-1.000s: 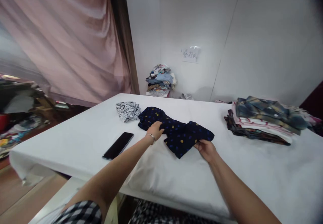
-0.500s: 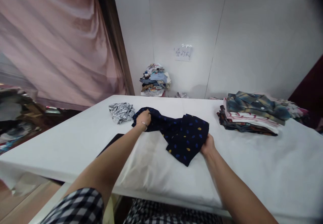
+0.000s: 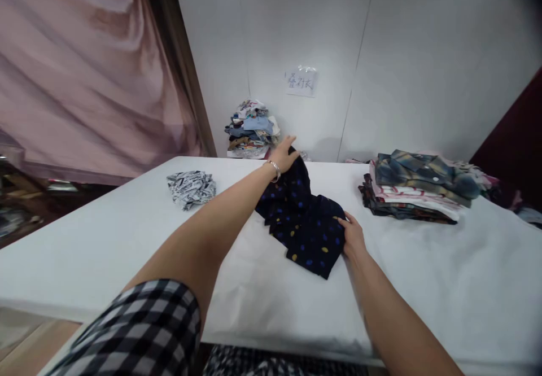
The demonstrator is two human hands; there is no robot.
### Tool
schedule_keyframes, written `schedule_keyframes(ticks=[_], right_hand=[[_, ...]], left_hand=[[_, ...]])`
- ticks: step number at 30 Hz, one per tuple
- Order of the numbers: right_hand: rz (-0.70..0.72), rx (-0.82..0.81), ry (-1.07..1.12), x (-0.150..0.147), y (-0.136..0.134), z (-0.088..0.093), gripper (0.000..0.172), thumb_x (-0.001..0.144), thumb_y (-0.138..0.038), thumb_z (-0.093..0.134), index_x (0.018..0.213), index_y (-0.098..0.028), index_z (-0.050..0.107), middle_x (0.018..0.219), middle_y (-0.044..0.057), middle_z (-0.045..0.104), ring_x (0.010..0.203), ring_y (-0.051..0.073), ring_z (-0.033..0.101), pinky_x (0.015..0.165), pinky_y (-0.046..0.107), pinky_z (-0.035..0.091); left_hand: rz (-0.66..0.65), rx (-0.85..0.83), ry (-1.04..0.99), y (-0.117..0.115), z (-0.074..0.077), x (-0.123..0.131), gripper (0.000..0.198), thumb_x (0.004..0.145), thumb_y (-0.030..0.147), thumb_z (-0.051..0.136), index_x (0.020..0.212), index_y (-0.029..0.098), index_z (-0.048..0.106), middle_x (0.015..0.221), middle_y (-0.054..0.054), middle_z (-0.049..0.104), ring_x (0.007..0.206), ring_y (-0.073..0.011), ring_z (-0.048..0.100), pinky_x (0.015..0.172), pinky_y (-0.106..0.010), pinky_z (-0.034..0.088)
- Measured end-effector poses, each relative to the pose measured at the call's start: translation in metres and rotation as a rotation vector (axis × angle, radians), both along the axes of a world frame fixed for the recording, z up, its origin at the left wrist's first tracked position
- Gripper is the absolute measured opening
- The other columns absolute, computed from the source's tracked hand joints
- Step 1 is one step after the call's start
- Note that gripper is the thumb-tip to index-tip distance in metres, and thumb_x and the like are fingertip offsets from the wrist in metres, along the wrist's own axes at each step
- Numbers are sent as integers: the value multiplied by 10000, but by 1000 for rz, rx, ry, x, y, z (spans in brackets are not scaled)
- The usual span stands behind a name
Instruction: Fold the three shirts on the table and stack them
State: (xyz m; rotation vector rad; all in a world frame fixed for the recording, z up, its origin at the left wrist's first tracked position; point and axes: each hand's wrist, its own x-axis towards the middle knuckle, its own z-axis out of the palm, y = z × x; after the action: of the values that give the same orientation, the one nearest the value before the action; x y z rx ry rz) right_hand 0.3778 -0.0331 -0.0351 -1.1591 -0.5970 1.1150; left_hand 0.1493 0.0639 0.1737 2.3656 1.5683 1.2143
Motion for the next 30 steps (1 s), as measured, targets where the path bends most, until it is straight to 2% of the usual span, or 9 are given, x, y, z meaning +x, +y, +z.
schedule_keyframes(ticks=[3,7,12,15,20,22,25,28,30], right_hand=[[-109,65,-305,15,9,-6,542,605,-241,590,1146,-213,614,948,44,698,864,231,655,784,386,540],[-180,300,-835,14,11,-4,460,714,-315,549,1146,-183,628,1288,121,579,1218,283,502,1052,479,383],[107,431,-1038,-8,-4,9,463,827,-450,543,1194,-176,615,1174,127,652,1113,265,580,1012,462,420],[340,395,-1133,-17,-15,15,538,819,-509,578,1273,-220,575,1239,113,629,1159,272,562,1029,471,387],[605,316,-1346,-23,-29,22,666,774,-572,628,1369,-307,485,1460,93,443,1378,314,330,1106,557,201],[662,310,-1399,-25,-31,22,568,771,-508,658,1295,-310,561,1487,85,406,1400,319,286,1107,566,173],[639,340,-1366,-27,-29,19,202,834,-330,585,963,-248,717,1392,75,523,1330,298,401,1077,529,249],[487,392,-1120,-22,-22,17,177,826,-309,547,761,-226,689,1093,69,687,1077,257,587,970,437,393],[270,359,-889,-10,-17,19,199,806,-386,560,734,-225,651,842,41,686,865,235,612,842,387,453]], left_hand=[[18,-47,85,-10,-47,-2,429,872,315,519,1283,192,546,1495,-88,400,1377,-223,357,1145,-378,278],[116,-156,179,-47,-112,-23,299,894,322,493,1115,185,640,1272,-95,599,1219,-224,516,1081,-379,370],[131,-258,241,-95,-163,-29,348,842,432,585,1088,194,650,1109,-80,658,1055,-245,586,944,-384,459],[167,-328,281,-100,-172,-24,427,831,478,588,1161,209,621,1188,-83,627,1113,-270,550,958,-413,432],[226,-398,276,-87,-167,-20,258,865,319,544,1066,219,672,1140,-73,644,1107,-255,547,947,-398,422],[244,-408,262,-86,-167,-19,243,861,269,534,1045,225,687,1133,-73,649,1108,-252,547,945,-390,422],[255,-401,232,-89,-168,-19,253,855,222,521,1031,224,702,1124,-67,659,1104,-243,553,951,-380,419],[272,-367,176,-95,-163,-26,250,853,214,518,1014,225,710,1108,-51,674,1085,-223,567,965,-359,417],[306,-329,119,-102,-154,-37,256,859,216,506,1022,223,704,1118,-43,674,1083,-209,569,971,-334,420]])
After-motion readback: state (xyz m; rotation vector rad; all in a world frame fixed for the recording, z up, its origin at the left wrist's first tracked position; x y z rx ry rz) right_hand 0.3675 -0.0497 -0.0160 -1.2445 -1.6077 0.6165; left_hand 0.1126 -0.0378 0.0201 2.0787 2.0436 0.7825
